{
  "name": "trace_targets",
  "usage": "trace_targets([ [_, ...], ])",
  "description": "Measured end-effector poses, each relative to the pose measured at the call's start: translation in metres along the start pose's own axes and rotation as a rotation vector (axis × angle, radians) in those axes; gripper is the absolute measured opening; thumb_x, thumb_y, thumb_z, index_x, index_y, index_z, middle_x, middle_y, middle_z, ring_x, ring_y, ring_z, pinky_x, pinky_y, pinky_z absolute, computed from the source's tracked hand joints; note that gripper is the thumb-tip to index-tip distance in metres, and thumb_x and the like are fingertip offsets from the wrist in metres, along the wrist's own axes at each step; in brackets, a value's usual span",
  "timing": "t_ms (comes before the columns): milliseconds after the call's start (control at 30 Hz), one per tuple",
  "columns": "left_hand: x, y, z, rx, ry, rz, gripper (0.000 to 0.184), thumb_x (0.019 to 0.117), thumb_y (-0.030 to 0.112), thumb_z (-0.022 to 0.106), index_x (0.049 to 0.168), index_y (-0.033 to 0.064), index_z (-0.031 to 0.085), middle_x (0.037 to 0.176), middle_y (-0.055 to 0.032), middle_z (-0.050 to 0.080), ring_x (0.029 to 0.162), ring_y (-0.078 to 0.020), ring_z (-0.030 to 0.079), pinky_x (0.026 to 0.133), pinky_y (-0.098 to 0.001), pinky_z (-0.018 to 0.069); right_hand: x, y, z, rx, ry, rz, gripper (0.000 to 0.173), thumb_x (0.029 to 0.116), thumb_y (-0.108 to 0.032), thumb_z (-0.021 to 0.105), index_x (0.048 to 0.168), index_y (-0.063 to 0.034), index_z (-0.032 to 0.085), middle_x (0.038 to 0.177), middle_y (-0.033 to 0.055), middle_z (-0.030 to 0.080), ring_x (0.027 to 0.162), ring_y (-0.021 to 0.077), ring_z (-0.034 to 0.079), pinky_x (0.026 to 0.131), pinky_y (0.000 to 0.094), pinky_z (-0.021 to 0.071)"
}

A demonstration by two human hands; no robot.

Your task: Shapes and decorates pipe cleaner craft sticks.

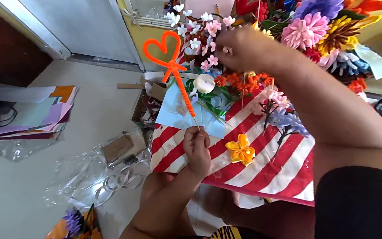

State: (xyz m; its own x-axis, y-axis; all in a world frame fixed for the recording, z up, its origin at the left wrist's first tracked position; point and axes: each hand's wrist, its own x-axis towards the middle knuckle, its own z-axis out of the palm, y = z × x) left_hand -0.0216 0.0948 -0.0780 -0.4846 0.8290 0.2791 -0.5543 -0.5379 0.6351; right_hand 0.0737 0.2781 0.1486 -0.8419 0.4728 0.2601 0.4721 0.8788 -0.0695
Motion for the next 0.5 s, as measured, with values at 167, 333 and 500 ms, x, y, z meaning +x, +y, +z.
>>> trace_targets([
  [167, 0.000, 0.000, -0.002, -0.002, -0.003, 0.000, 0.020, 0.1024, -0.002, 0.043, 0.103, 0.0046, 0.062, 0.072, 0.0036, 0.060, 0.058, -0.0003, 0.056, 0.056, -0.0149, 0.0484, 0.040, -0.058, -0.044, -0.326, -0.225, 0.478, 0.025, 0.1055, 0.002, 0.044, 0.122, 0.0114, 0.060, 0.120, 0.0248, 0.063, 0.115, 0.0288, 0.062, 0.098, 0.0343, 0.0465],
  [333, 0.002, 0.002, -0.002, -0.019, -0.006, -0.026, 0.019, 0.1018, -0.001, 0.043, 0.102, 0.0058, 0.061, 0.072, 0.0035, 0.060, 0.057, -0.0003, 0.055, 0.055, -0.0147, 0.0474, 0.055, 0.071, -0.001, -0.324, -0.345, 0.542, 0.031, 0.1031, -0.018, 0.056, 0.118, 0.0067, 0.066, 0.120, 0.0369, 0.062, 0.119, 0.0592, 0.056, 0.088, 0.0822, 0.0381],
  [500, 0.000, 0.003, 0.000, -0.014, -0.005, -0.045, 0.020, 0.1018, -0.001, 0.043, 0.101, 0.0057, 0.061, 0.074, 0.0031, 0.060, 0.058, -0.0002, 0.054, 0.055, -0.0148, 0.0469, 0.031, 0.097, -0.018, -0.337, -0.346, 0.664, 0.032, 0.0977, -0.018, 0.065, 0.092, 0.0135, 0.065, 0.105, 0.0405, 0.062, 0.108, 0.0618, 0.058, 0.080, 0.0824, 0.0404],
])
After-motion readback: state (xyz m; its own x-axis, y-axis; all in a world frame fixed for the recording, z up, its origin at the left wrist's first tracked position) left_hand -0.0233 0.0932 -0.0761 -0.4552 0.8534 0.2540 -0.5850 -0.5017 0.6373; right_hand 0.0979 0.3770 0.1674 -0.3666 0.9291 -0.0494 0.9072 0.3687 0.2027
